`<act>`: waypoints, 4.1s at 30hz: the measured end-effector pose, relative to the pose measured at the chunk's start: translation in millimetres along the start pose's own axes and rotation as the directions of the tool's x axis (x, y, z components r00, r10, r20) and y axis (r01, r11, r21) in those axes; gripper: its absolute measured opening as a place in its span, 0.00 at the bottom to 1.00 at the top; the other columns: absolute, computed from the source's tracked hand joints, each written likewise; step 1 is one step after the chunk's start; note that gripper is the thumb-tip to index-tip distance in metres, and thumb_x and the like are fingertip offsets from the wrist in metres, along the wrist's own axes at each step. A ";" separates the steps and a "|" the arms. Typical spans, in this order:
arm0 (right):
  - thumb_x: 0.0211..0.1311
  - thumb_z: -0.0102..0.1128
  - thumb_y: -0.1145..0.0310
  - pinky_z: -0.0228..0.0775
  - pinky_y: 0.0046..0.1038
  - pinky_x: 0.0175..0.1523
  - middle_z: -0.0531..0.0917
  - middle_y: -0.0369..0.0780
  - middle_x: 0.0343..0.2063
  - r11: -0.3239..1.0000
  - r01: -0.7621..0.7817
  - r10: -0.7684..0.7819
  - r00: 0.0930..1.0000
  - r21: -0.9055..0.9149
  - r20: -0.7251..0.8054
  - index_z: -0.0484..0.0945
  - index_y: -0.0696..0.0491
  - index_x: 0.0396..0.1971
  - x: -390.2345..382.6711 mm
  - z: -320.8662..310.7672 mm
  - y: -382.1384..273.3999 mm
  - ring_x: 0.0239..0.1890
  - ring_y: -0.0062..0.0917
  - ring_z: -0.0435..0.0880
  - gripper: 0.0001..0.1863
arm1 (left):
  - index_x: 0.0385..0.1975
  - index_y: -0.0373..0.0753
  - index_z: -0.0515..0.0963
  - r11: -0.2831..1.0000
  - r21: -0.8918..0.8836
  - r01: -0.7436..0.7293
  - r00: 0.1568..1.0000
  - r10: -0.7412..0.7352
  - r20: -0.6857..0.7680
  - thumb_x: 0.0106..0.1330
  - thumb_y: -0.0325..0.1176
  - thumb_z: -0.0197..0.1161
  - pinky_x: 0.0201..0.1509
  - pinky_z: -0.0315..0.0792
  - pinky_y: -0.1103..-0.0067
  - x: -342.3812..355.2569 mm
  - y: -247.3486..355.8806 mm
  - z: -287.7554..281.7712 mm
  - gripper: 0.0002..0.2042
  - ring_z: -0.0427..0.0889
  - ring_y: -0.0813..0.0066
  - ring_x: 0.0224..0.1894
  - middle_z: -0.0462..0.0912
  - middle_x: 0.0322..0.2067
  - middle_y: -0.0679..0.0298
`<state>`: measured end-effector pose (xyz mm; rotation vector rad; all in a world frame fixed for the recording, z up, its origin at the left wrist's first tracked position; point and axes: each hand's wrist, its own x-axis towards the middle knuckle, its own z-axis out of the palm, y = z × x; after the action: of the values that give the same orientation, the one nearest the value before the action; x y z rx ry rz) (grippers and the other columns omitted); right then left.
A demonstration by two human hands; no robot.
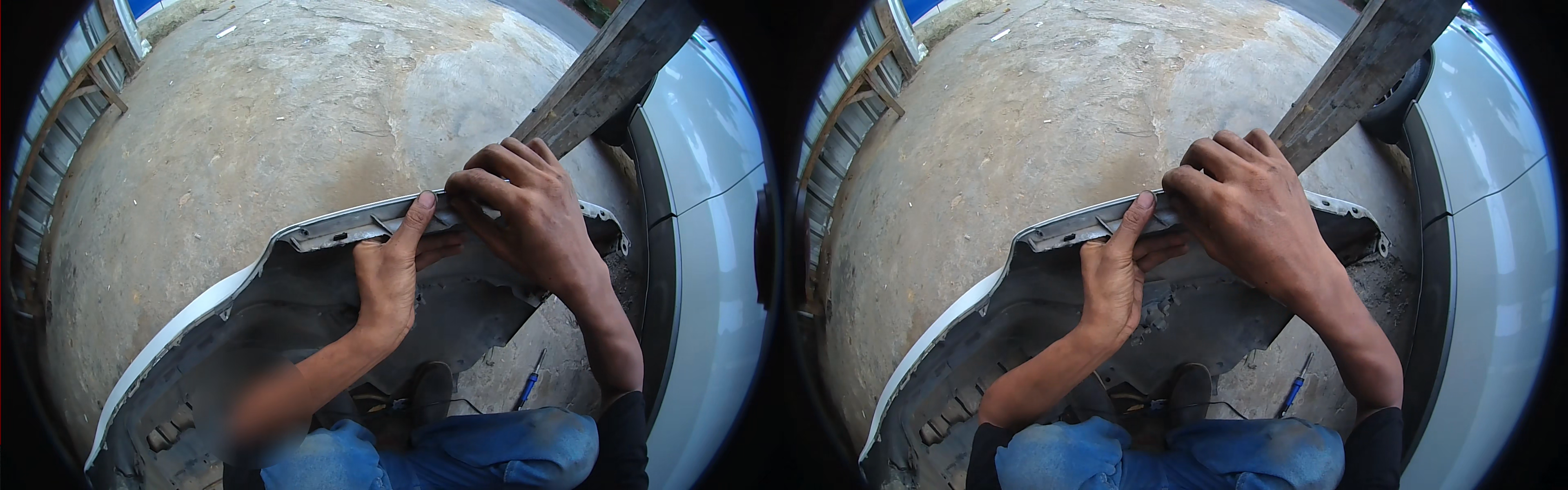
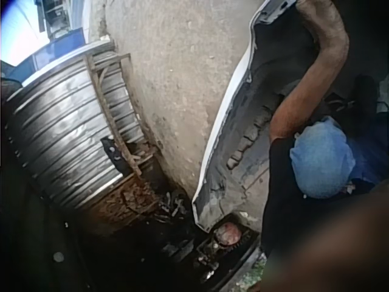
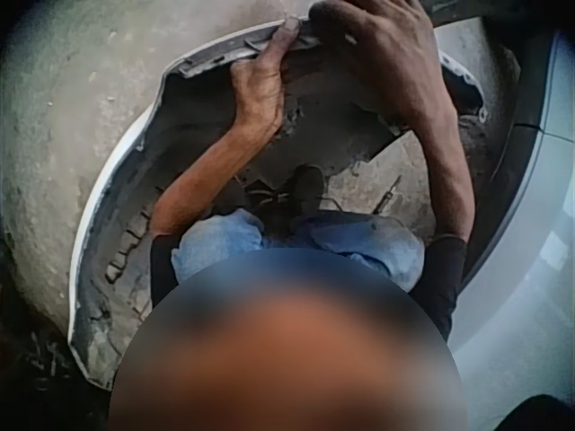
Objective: Repairing a white car bumper using a soldering iron to melt and bond plastic parts together.
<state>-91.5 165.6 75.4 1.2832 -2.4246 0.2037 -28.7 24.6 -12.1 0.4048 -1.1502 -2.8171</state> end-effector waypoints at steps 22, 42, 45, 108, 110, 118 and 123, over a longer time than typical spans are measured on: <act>0.52 0.67 0.73 0.69 0.34 0.54 0.82 0.39 0.38 0.999 0.040 -0.042 0.997 0.023 0.065 0.82 0.54 0.39 3.7 1.7 2.1 0.45 0.31 0.81 0.13 | 0.47 0.29 0.78 0.999 0.003 -0.044 0.999 0.044 -0.009 0.70 0.36 0.65 0.42 0.85 0.70 1.5 -2.5 2.8 0.15 0.88 0.64 0.37 0.85 0.39 0.55; 0.56 0.68 0.72 0.69 0.34 0.53 0.83 0.36 0.37 0.980 -0.099 0.103 0.994 0.172 -0.018 0.83 0.50 0.45 -8.5 1.0 6.1 0.44 0.29 0.80 0.15 | 0.47 0.28 0.77 0.999 0.005 -0.041 0.999 0.041 -0.027 0.71 0.36 0.64 0.44 0.85 0.70 1.7 -4.7 3.0 0.16 0.89 0.63 0.37 0.85 0.39 0.52; 0.57 0.69 0.71 0.69 0.35 0.53 0.84 0.34 0.39 0.973 -0.143 0.164 0.980 0.179 -0.109 0.84 0.47 0.44 -14.8 -4.1 7.1 0.44 0.30 0.80 0.14 | 0.46 0.28 0.77 0.999 0.001 -0.042 0.999 0.042 -0.025 0.71 0.37 0.64 0.44 0.85 0.70 1.7 -5.3 3.1 0.16 0.89 0.63 0.36 0.86 0.38 0.52; 0.54 0.67 0.74 0.76 0.36 0.49 0.81 0.39 0.37 0.969 -0.010 0.018 0.999 0.247 -0.032 0.84 0.53 0.39 -2.6 9.9 15.6 0.43 0.34 0.81 0.11 | 0.47 0.29 0.77 0.997 0.020 -0.069 0.998 0.069 0.009 0.71 0.36 0.64 0.47 0.83 0.70 3.1 -4.2 1.6 0.15 0.88 0.65 0.36 0.84 0.40 0.55; 0.54 0.67 0.73 0.76 0.36 0.48 0.81 0.39 0.37 0.960 -0.060 0.066 0.998 0.274 -0.014 0.84 0.53 0.40 -6.2 8.8 17.3 0.43 0.35 0.81 0.12 | 0.47 0.29 0.77 0.998 0.014 -0.057 0.998 0.057 -0.004 0.71 0.36 0.64 0.46 0.83 0.71 1.9 -5.1 3.6 0.15 0.88 0.65 0.35 0.85 0.39 0.55; 0.56 0.69 0.72 0.73 0.35 0.50 0.83 0.36 0.37 0.972 -0.124 0.153 0.979 0.198 -0.138 0.86 0.50 0.37 -18.3 2.6 12.7 0.43 0.31 0.81 0.07 | 0.43 0.29 0.79 0.997 0.028 -0.066 0.997 0.067 -0.032 0.71 0.37 0.64 0.45 0.83 0.72 2.5 -7.9 1.4 0.14 0.88 0.66 0.35 0.86 0.37 0.54; 0.56 0.71 0.70 0.71 0.35 0.51 0.83 0.34 0.37 0.972 -0.159 0.186 0.970 0.172 -0.154 0.87 0.48 0.36 -20.9 6.1 9.3 0.45 0.29 0.80 0.08 | 0.43 0.29 0.79 0.997 0.020 -0.076 0.997 0.077 -0.028 0.71 0.37 0.64 0.45 0.83 0.72 0.6 -7.1 1.6 0.14 0.89 0.66 0.36 0.86 0.37 0.53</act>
<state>-90.1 185.0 61.9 1.0675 -2.4109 0.5419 -29.4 30.7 -16.1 0.3926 -1.1612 -2.7284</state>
